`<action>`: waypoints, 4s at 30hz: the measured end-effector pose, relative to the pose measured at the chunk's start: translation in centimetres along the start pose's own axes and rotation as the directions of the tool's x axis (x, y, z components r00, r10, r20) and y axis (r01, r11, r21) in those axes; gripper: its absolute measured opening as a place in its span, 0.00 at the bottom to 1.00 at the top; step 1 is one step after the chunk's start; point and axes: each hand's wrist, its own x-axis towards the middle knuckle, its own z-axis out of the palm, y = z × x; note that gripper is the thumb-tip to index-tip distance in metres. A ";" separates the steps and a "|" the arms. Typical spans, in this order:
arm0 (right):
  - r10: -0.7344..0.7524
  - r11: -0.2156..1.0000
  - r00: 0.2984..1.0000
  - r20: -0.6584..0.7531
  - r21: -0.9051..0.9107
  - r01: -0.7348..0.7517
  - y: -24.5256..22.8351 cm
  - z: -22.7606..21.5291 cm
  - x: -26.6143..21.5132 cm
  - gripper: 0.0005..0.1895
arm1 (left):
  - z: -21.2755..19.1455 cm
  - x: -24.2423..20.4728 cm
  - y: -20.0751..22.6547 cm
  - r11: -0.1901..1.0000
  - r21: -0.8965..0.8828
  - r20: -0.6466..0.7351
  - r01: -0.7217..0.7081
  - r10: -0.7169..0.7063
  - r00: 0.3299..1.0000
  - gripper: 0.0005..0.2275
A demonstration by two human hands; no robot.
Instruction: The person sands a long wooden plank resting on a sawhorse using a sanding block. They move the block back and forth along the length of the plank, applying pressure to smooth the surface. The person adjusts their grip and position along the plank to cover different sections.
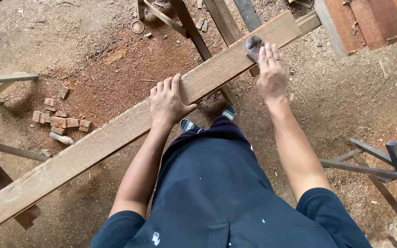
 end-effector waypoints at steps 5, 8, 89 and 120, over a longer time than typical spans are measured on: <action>-0.304 0.913 0.813 0.496 0.394 0.101 -11.0 -2.9 1.0 0.19 | 0.6 0.1 -0.5 1.000 -0.019 -0.007 0.000 0.000 1.000 0.52; -0.181 0.824 0.978 -0.104 0.528 0.208 -13.6 -6.5 2.1 0.22 | 1.2 0.0 -0.8 0.999 -0.025 -0.068 -0.020 0.018 0.998 0.43; -0.198 0.815 0.980 0.009 0.557 0.159 -11.7 -8.5 1.9 0.17 | 0.1 -0.3 -0.5 0.998 -0.050 -0.106 -0.042 0.037 0.994 0.50; -0.094 0.866 0.980 0.174 0.500 -0.006 -3.0 -3.4 2.5 0.18 | 0.7 -0.2 -0.9 0.999 -0.021 -0.033 -0.026 0.026 0.999 0.54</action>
